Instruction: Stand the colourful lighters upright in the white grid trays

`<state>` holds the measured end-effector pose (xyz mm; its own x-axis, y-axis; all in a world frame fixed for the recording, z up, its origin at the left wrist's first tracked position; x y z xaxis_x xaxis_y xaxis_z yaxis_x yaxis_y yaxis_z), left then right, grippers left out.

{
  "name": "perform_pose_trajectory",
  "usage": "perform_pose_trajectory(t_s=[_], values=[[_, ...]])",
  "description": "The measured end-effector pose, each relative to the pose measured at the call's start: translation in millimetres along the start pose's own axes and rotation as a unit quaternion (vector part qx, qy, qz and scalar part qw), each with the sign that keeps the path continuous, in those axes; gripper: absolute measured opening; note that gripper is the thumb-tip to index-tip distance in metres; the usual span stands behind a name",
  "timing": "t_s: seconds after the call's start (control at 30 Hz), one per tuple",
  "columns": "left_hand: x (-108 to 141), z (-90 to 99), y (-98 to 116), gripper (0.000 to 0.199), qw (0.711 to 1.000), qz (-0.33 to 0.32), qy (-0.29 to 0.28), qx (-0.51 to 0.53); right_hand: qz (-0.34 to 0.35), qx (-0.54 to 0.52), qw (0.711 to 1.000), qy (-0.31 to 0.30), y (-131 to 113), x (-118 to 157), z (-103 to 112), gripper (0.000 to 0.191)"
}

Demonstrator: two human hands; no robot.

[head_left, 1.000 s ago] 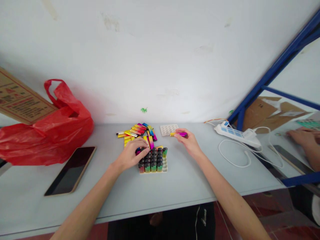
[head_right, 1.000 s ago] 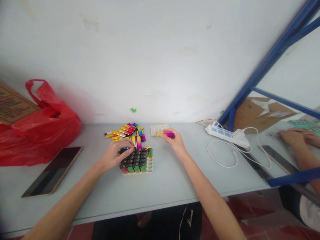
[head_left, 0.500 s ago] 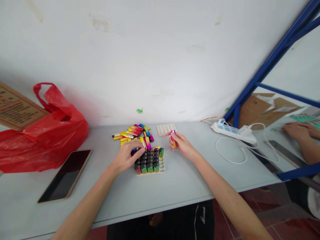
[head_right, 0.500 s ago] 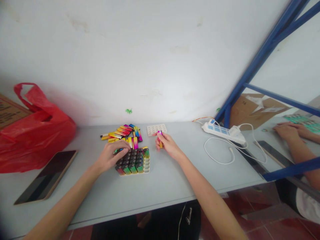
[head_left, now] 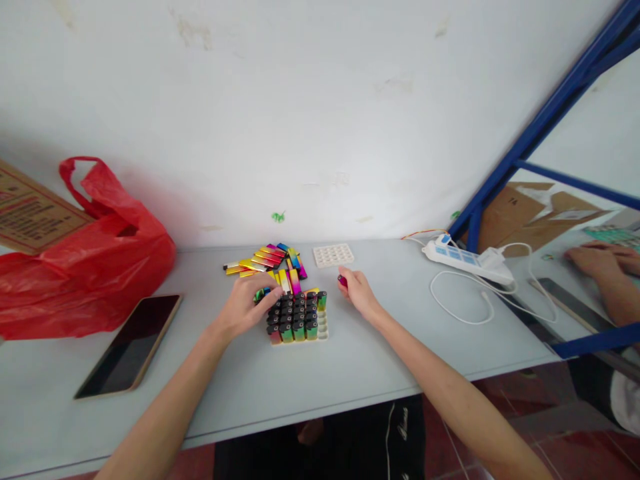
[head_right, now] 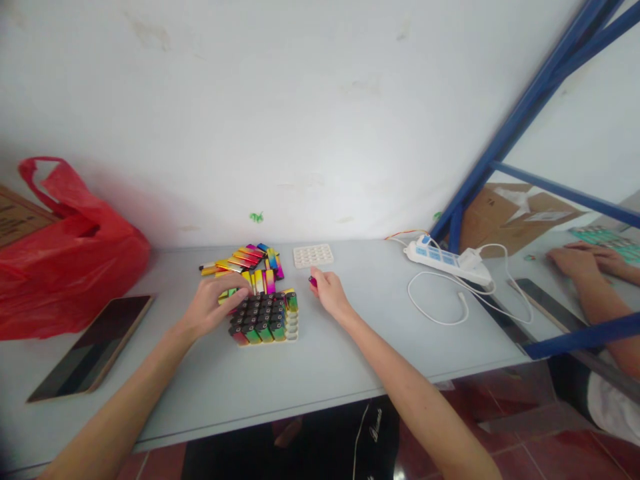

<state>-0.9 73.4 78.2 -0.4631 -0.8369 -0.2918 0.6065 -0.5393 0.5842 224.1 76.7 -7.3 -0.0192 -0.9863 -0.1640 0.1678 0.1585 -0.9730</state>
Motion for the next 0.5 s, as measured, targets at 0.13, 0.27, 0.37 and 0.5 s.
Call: perform_pose_trajectory(t_s=[0.13, 0.27, 0.37, 0.5], values=[[0, -2.7, 0, 0.045, 1.000, -0.003, -0.008, 0.002, -0.003, -0.002, 1.000, -0.003, 4, -2, -3, 0.051], [0, -3.2, 0, 0.046, 1.000, 0.000, -0.012, 0.003, 0.001, -0.009, 1.000, -0.001, 1, -2, -1, 0.050], [0, -3.0, 0, 0.047, 1.000, 0.004, -0.012, 0.001, 0.000, -0.026, 1.000, 0.002, -4, 0, 1, 0.054], [-1, -2.2, 1, 0.047, 1.000, 0.004, -0.011, 0.003, -0.003, -0.042, 0.999, 0.002, -8, 1, 2, 0.057]])
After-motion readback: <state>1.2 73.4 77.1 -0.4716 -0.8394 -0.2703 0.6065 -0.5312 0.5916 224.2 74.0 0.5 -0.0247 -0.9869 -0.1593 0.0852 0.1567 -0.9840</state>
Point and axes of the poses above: each hand's wrist, its own x-axis away from the middle knuckle, its own z-axis out of the back of the hand, y = z × x, the point moved 10 cm from there along -x, towards the middle knuckle, and after that the axes turned 12 degrees about z, right-handed, at the moved point
